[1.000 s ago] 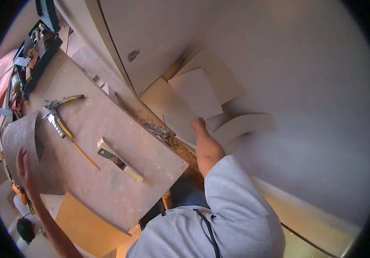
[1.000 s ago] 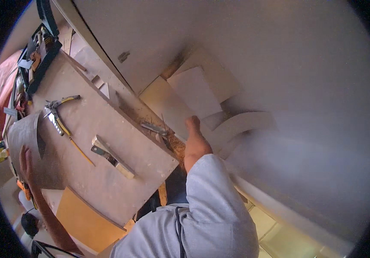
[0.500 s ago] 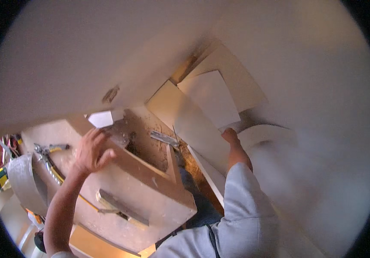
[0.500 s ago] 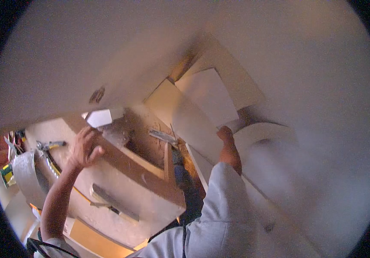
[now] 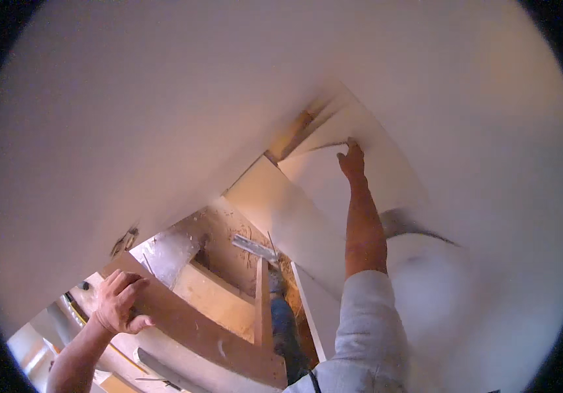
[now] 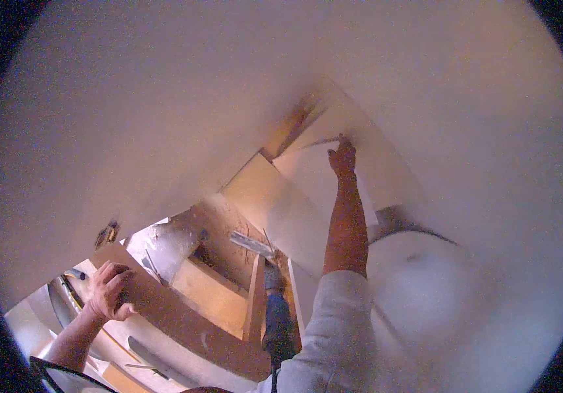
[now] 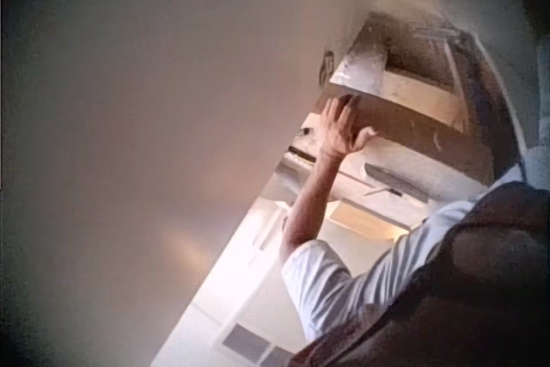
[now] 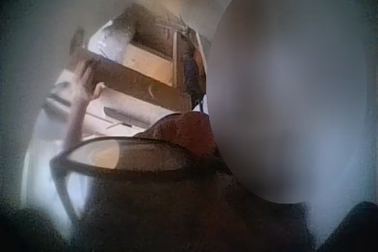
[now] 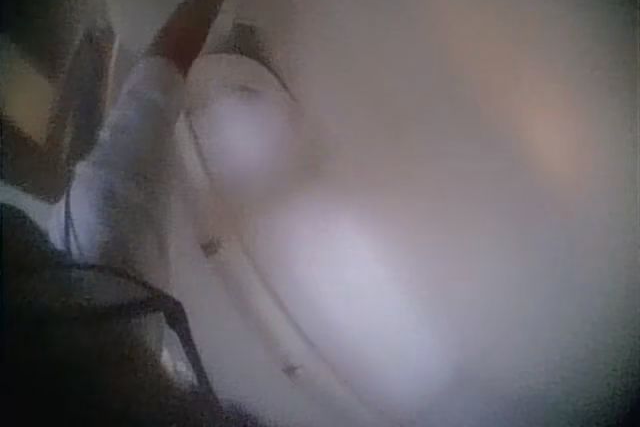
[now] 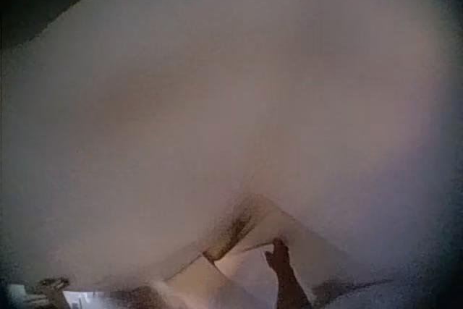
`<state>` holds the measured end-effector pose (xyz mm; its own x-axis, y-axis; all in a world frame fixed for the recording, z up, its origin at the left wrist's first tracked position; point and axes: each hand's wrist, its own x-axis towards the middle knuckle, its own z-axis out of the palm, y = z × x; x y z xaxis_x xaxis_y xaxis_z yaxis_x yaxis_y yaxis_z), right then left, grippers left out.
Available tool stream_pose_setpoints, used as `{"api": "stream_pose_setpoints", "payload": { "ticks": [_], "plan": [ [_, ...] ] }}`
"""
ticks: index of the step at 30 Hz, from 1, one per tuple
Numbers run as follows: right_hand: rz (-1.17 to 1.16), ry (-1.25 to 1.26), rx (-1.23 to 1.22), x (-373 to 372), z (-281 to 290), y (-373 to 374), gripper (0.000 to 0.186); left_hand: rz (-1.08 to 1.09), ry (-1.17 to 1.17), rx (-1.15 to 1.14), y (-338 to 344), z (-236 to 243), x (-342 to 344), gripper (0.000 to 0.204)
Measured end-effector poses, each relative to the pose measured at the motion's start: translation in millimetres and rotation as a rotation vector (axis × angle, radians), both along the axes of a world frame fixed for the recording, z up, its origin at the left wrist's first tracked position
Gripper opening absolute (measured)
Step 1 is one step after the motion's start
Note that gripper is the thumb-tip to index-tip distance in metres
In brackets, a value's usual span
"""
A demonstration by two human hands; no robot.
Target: The person takes a wooden board and laminate sheets from a shelf, aligns a sheet on top of the board over a workbench, and presses the sheet down by hand and with a wooden block.
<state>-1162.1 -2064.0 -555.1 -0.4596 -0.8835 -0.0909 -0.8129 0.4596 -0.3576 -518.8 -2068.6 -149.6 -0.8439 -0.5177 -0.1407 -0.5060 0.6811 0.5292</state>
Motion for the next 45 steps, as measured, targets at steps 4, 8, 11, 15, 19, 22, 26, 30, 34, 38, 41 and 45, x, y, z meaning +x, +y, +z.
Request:
{"api": "stream_pose_setpoints", "payload": {
  "ticks": [4,8,11,15,19,22,26,30,34,38,41,45],
  "plan": [
    [-0.09,0.289,0.237,29.1,-22.6,-1.4,0.056,0.015,-0.028,-0.007,0.4,1.1,-3.6,0.072],
    [-0.042,0.319,0.215,28.7,-4.5,28.4,0.039,0.017,-0.009,0.013,0.8,6.2,-2.4,0.072],
    [-0.016,0.414,0.168,-5.9,51.9,53.3,0.03,0.033,0.012,0.013,3.3,6.6,-8.5,0.072],
    [-0.027,0.294,-0.215,2.9,201.5,83.9,0.027,0.081,0.048,-0.005,10.3,12.4,-4.3,0.068],
    [-0.284,0.455,-0.054,70.3,367.4,60.7,0.026,0.112,-0.083,0.075,13.7,17.5,-6.4,0.066],
    [-0.421,0.511,-0.298,129.7,488.2,71.5,0.025,0.167,0.005,0.062,19.1,12.7,-1.8,0.059],
    [-0.669,0.502,-0.729,248.3,678.9,170.0,0.023,0.164,0.191,0.478,149.6,190.2,-36.1,0.07],
    [-0.585,0.518,-1.178,359.1,803.7,279.4,0.023,0.127,0.399,0.604,284.2,283.1,34.6,0.071],
    [-0.162,0.668,-1.579,468.5,852.2,377.7,0.021,0.246,0.728,0.453,391.3,325.8,128.4,0.083],
    [-0.207,0.869,-1.757,501.5,882.7,509.3,0.029,0.086,0.991,0.361,488.1,348.1,171.0,0.106],
    [0.105,0.901,-1.649,578.6,880.1,549.7,0.022,0.124,1.219,0.723,531.0,377.7,169.5,0.118],
    [0.971,0.435,-1.401,659.9,810.4,572.1,0.016,0.397,1.302,0.768,543.6,420.8,197.9,0.122]
  ]
}}
